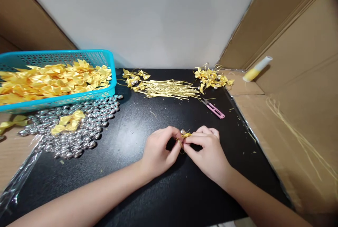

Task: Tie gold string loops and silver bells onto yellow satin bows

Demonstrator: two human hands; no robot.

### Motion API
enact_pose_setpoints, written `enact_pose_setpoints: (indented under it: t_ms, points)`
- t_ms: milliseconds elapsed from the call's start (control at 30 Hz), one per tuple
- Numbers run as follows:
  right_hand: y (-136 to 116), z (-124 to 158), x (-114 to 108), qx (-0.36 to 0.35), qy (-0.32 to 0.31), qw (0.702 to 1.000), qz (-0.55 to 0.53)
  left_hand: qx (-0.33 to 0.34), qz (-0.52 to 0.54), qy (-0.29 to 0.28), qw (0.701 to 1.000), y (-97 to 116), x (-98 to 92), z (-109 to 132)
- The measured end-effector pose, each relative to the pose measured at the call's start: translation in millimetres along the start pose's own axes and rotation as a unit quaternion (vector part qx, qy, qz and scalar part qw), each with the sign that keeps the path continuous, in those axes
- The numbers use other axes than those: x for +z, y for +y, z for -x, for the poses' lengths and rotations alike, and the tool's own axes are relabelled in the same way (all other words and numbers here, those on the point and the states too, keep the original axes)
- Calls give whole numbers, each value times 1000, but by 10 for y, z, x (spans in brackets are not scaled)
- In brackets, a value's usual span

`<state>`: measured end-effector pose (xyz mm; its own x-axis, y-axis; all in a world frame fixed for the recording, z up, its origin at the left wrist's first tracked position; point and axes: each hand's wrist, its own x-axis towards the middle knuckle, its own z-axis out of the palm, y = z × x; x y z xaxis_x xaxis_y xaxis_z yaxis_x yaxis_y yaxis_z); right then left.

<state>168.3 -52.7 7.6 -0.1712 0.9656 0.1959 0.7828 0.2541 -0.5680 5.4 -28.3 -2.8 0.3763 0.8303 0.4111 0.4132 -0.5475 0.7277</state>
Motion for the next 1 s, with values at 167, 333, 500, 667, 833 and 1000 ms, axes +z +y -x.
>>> enact_pose_setpoints:
  t_ms: [167, 333, 500, 667, 833, 1000]
  points:
    - [-43, -7, -13, 39, 23, 998, -44, 10, 6, 27, 1000, -7, 2, 1]
    - [-43, -19, -75, 34, 44, 992, -111, 6, 1, 44, 999, -7, -2, -9]
    - [-15, -37, -90, 43, 21, 986, -160, 6, -4, 45, 999, -7, 6, -14]
    - [21, -32, -95, 47, 17, 984, -173, 5, 1, 44, 999, -13, 15, -9]
    - [62, -49, -114, 47, 3, 979, -197, 2, 1, 45, 999, -22, 10, -11]
    - [57, -63, -146, 55, -14, 977, -205, -5, 2, 42, 999, -25, 5, -14]
